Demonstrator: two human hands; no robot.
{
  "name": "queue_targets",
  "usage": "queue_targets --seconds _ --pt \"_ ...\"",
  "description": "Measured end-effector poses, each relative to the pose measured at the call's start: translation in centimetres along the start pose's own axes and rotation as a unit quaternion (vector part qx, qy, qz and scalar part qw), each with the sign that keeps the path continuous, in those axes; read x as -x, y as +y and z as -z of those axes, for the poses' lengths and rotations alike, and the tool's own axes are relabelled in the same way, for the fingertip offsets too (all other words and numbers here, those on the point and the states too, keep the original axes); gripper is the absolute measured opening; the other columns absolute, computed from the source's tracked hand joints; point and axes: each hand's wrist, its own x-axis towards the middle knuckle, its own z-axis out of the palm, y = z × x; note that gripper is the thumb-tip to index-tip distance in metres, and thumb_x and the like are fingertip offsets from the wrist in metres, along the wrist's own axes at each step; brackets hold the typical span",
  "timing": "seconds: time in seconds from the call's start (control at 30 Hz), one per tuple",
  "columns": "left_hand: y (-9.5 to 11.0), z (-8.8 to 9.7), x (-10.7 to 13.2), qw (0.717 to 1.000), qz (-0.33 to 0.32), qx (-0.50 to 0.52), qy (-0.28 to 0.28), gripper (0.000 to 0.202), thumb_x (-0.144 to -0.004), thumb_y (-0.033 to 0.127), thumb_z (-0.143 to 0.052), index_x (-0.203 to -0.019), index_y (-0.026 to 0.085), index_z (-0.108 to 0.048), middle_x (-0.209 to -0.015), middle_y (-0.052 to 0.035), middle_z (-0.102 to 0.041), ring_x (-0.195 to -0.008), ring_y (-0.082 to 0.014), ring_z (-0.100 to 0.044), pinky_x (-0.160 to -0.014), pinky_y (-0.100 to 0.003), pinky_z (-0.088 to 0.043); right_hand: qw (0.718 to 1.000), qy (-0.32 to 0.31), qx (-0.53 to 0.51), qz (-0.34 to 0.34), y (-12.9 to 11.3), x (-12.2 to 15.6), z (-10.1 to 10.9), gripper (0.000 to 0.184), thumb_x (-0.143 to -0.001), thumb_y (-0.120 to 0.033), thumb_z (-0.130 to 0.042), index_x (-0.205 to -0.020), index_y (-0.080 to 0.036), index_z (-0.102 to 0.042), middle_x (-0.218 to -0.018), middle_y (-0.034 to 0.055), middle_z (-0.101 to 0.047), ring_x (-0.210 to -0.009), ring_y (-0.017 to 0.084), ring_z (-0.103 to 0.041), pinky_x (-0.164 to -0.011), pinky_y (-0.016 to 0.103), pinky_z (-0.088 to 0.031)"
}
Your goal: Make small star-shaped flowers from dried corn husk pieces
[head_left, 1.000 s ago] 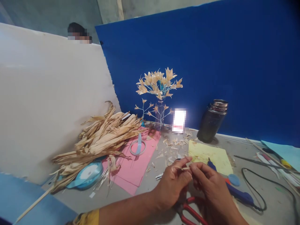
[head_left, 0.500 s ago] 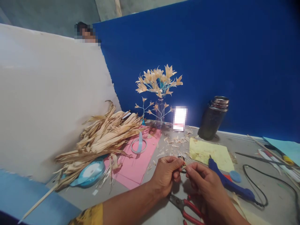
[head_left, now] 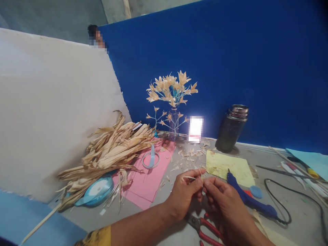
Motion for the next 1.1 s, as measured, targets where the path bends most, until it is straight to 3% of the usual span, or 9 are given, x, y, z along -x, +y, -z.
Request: queue_targets --seconds 0.17,0.43,0.63,0.8,0.97,1.1 --pt "0.1 -0.2 0.0 1.0 -0.003 -0.008 0.014 0.054 -0.08 0.055 -0.073 -0.104 0.007 -0.073 -0.048 0.0077 -0.04 -0.046 -0.0064 -0.037 -0.05 -0.022 -0.03 0.997 -0.005 0.068 0.022 0.1 -0.3 0.2 0.04 -0.077 -0.058 -0.075 -0.072 -0.018 -0.07 -0.056 -0.0023 -0.057 -0.047 0.011 -0.043 -0.043 0.022 -0.034" --pt "0.3 0.1 -0.5 0.995 0.046 0.064 0.066 0.043 -0.058 0.044 -0.092 -0.074 0.009 -0.072 -0.051 0.007 -0.04 -0.046 -0.0026 -0.028 -0.045 -0.02 -0.02 0.999 0.022 0.047 0.003 0.6 0.1 -0.6 0.036 -0.081 -0.053 -0.073 -0.072 -0.019 -0.064 -0.049 -0.0089 -0.042 -0.044 0.007 -0.029 -0.041 0.02 -0.024" --pt "0.7 0.4 -0.5 0.991 0.07 0.08 0.079 0.043 -0.048 0.034 -0.096 -0.055 0.012 -0.059 -0.051 0.0061 -0.043 -0.045 -0.0016 -0.03 -0.043 -0.019 -0.016 0.994 0.012 0.11 0.019 -0.2 0.3 -0.5 0.041 -0.078 -0.057 -0.072 -0.07 -0.017 -0.064 -0.054 -0.0053 -0.05 -0.048 0.008 -0.037 -0.043 0.02 -0.026" --pt "0.6 0.5 -0.5 0.992 0.069 0.079 0.07 0.051 -0.047 0.037 -0.096 -0.054 0.015 -0.051 -0.047 0.0077 -0.041 -0.043 -0.0027 -0.036 -0.044 -0.018 -0.02 0.997 -0.02 0.079 -0.004 -0.2 0.6 -0.5 0.043 -0.08 -0.06 -0.07 -0.071 -0.018 -0.06 -0.052 -0.0075 -0.046 -0.047 0.008 -0.036 -0.044 0.019 -0.028" --pt "0.7 0.6 -0.4 0.994 0.069 0.073 0.035 0.051 -0.053 0.043 -0.093 -0.058 0.016 -0.051 -0.05 0.001 -0.056 -0.042 -0.0084 -0.051 -0.044 -0.02 -0.023 0.996 -0.053 0.064 -0.032 0.1 0.7 -0.2 0.047 -0.087 -0.063 -0.061 -0.077 -0.017 -0.065 -0.056 -0.0045 -0.052 -0.05 0.009 -0.042 -0.046 0.02 -0.033" --pt "0.7 0.2 -0.2 0.993 0.081 0.07 0.05 0.049 -0.051 0.04 -0.094 -0.058 0.015 -0.052 -0.05 0.0014 -0.058 -0.041 -0.0079 -0.051 -0.044 -0.02 -0.027 0.996 -0.065 0.04 -0.035 0.0 0.7 0.0 0.042 -0.087 -0.06 -0.064 -0.084 -0.017 -0.069 -0.067 -0.0016 -0.059 -0.053 0.009 -0.045 -0.048 0.02 -0.034"
